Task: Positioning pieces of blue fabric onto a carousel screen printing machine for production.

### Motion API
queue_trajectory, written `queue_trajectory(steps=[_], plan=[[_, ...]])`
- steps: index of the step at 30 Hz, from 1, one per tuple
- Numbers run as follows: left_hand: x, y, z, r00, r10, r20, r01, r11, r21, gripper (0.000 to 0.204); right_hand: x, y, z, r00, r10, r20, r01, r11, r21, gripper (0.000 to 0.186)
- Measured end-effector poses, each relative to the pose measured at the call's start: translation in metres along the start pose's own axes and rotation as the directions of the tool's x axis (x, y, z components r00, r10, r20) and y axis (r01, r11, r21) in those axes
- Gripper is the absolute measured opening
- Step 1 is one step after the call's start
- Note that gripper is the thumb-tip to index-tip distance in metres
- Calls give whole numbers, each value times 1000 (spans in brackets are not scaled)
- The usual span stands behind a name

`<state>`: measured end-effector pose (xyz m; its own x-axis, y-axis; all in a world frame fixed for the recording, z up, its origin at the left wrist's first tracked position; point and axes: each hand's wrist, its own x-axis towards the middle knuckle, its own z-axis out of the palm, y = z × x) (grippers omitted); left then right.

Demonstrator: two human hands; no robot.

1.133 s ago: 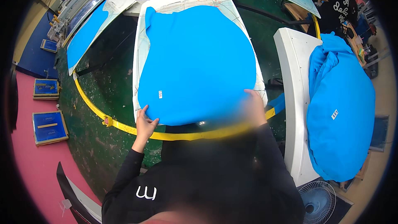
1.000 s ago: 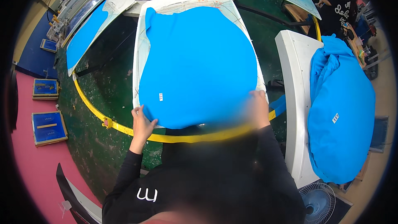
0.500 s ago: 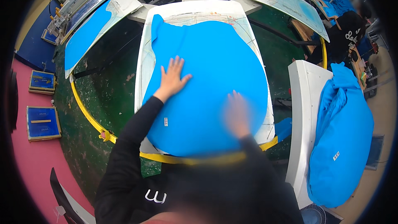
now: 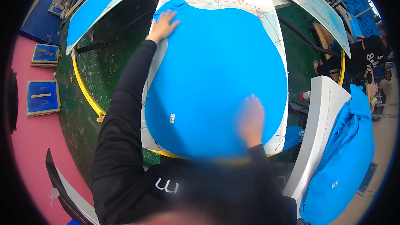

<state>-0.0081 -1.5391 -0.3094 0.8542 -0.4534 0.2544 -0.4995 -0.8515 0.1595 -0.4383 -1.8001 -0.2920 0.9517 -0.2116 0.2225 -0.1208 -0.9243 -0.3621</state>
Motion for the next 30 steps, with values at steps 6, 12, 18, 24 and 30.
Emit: queue_trajectory(steps=[6, 12, 18, 24, 30], plan=[[-14, -45, -37, 702, -692, -171, 700, 714, -13, 74, -1, -6, 1, 1000, -25, -12, 26, 999, 25, 42], [-160, 78, -24, 933, -204, -295, 87, 927, -366, 71, -12, 3, -3, 987, 1, -162, 24, 988, 151, 41], [-315, 171, -106, 976, 57, -209, -139, 904, -404, 66, -51, 22, -121, 906, -87, -414, 80, 996, -34, 19], [-354, 207, -114, 971, 101, -215, -197, 848, -492, 60, -143, 68, -277, 880, 70, -470, -289, 864, -413, 19], [-338, 317, -146, 911, 350, -217, -410, 719, -562, 59, -218, 91, -307, 942, 241, -233, -334, 726, -600, 15]])
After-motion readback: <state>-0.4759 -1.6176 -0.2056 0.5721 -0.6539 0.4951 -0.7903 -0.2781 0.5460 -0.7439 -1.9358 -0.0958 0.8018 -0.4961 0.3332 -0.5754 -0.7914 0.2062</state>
